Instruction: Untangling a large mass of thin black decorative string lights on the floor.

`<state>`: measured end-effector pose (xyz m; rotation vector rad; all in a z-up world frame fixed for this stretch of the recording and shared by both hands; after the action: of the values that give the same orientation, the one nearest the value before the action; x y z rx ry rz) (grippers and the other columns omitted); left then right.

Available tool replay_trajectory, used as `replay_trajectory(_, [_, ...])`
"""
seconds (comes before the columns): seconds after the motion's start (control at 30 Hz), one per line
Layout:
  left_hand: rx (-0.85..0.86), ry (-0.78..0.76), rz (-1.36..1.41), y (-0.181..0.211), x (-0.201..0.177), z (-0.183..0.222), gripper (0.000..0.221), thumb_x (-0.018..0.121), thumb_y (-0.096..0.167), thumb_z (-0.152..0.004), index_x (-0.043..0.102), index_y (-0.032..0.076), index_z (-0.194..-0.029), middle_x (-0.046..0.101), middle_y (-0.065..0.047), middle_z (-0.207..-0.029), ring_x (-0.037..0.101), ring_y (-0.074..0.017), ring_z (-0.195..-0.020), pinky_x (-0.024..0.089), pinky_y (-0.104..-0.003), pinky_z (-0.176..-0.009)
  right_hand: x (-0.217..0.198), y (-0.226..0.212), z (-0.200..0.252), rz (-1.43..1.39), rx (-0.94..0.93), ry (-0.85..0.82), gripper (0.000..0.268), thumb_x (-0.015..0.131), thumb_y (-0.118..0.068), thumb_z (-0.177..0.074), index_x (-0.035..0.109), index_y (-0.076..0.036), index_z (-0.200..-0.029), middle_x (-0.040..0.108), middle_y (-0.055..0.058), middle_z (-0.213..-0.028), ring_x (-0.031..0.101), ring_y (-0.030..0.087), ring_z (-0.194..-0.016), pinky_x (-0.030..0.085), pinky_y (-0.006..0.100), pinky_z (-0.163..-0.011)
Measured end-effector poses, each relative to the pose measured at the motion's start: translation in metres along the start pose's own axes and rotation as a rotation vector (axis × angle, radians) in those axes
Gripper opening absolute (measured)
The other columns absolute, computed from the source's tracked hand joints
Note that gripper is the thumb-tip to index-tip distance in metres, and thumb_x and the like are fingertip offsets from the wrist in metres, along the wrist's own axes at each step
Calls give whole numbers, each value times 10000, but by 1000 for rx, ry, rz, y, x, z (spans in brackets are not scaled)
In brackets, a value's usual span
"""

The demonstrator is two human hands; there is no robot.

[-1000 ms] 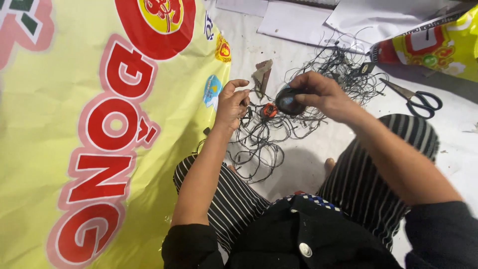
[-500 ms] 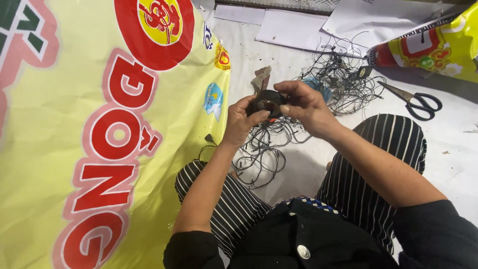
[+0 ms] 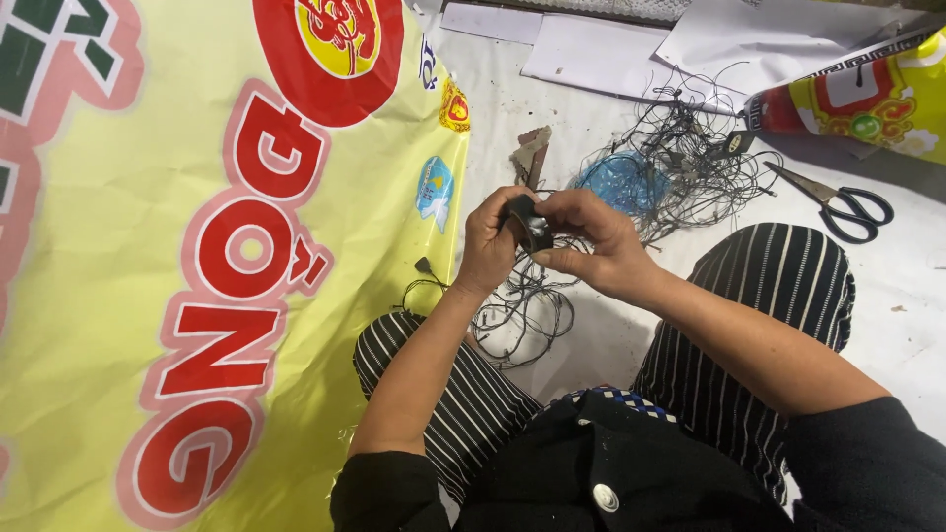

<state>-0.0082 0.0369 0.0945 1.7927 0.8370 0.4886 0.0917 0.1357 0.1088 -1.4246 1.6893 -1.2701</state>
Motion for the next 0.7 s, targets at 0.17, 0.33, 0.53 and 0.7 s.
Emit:
replay_trajectory(0.17, [-11, -17, -1, -12, -2, 3, 203, 568, 205, -1019, 712, 63, -1036, 675, -82, -771, 625, -112, -788, 551, -315, -713, -11, -17, -4, 333, -314, -28, 338, 850, -69, -826, 745, -9, -1141, 660, 162, -1011, 677, 294, -933, 559, 423, -842])
replay_trajectory(0.33, [-8, -21, -23, -17, 2, 4, 201, 527, 126, -998, 711, 52, -1025, 674, -95, -744, 646, -147, -788, 565, -346, -746, -15, -39, -1, 408, -473, 22, 169, 810, -15, -873, 777, 6, -1037, 642, 156, -962, 665, 288, -807, 550, 417, -729])
replay_trajectory(0.53, [-17, -20, -30, -23, 12, 7, 213, 502, 93, -983, 697, 35, -1043, 657, -93, -755, 632, -157, -808, 563, -366, -773, -7, -56, 12, 792, -826, 141, 28, 769, -14, -921, 785, 0, -939, 688, 164, -868, 639, 326, -680, 504, 415, -615])
replay_trajectory(0.7, [-47, -18, 3, -11, 17, 7, 291, 486, 78, -963, 658, 54, -1196, 658, -93, -804, 626, -149, -866, 562, -350, -827, -12, -45, 5, 798, -759, 131, 29, 708, 11, -931, 710, -9, -951, 628, 131, -834, 597, 336, -655, 482, 423, -585])
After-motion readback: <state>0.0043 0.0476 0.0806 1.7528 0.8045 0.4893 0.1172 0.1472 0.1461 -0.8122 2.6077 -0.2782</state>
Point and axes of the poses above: each hand's wrist, its own z-axis away from the middle knuckle, its own x-axis out of the palm, y = z × x, the point moved 10 cm from there along -z, towards the middle knuckle
